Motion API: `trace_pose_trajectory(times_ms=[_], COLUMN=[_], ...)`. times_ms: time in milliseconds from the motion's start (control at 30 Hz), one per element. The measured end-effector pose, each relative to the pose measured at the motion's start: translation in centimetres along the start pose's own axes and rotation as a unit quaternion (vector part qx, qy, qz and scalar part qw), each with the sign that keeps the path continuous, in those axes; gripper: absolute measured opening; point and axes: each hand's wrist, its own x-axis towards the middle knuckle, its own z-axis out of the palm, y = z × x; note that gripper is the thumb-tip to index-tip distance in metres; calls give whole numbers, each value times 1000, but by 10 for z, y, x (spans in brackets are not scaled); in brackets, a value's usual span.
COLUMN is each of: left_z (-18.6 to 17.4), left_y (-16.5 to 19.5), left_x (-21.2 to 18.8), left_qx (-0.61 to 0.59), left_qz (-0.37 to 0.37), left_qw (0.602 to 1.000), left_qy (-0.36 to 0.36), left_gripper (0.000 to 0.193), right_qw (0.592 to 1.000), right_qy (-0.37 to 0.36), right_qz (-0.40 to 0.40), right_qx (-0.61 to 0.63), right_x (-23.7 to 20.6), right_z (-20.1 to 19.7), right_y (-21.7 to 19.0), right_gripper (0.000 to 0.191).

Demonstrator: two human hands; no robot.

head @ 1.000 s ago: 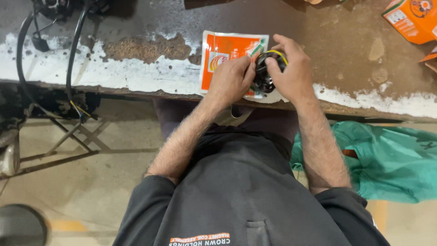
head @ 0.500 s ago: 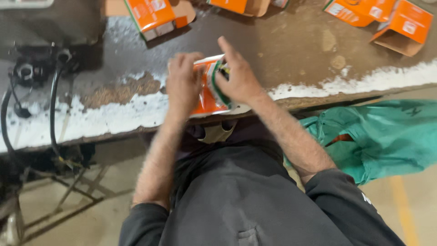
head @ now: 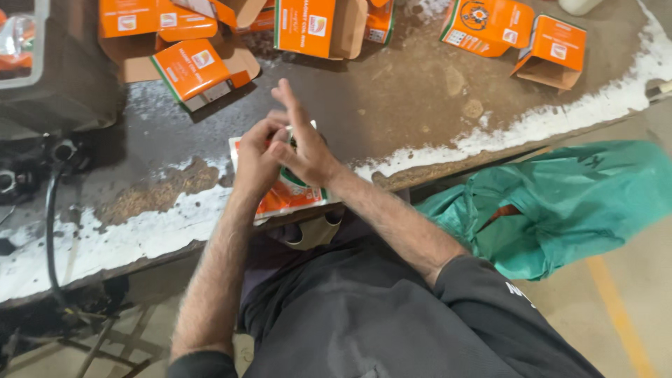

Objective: The person handles a magneto coil assembly with wires at a workbench, wraps it in a plastic sleeve, and places it into an orange spare-parts box. They repeat the packing cycle with additional coil assemblies, moving finished boxes aside on the bench.

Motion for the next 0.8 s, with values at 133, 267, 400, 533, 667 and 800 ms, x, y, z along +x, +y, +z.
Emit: trace_pose_trajectory(times_ms=[133, 267, 400, 533, 667, 800], left_z=[11, 19, 32, 42, 45, 33], left_y=[-13, -8, 23, 32, 31, 49], left_x=[-1, -8, -74, -129, -137, -136], left_qx=[-96, -140, 241, 320, 408, 313], left_qz=[-65, -58, 242, 288, 231, 166], left_qw=[986, 975, 911, 902, 883, 934], left_qy=[121, 161, 233, 6, 13, -40], left_gripper=[15, 15, 8, 26, 45, 32], right_qw=[995, 992, 967, 949, 977, 986], right_qy=[-83, -20, 54, 90, 112, 129], right_qz=[46, 86, 213, 233, 159, 102], right_qx=[-35, -89, 127, 192, 84, 22], right_x=[-14, -42, -37, -43, -63, -73], right_z=[-10, -7, -9, -5, -12, -44], right_y=[-5, -11, 2, -1, -31, -77], right_gripper=[106, 94, 78, 66, 64, 60])
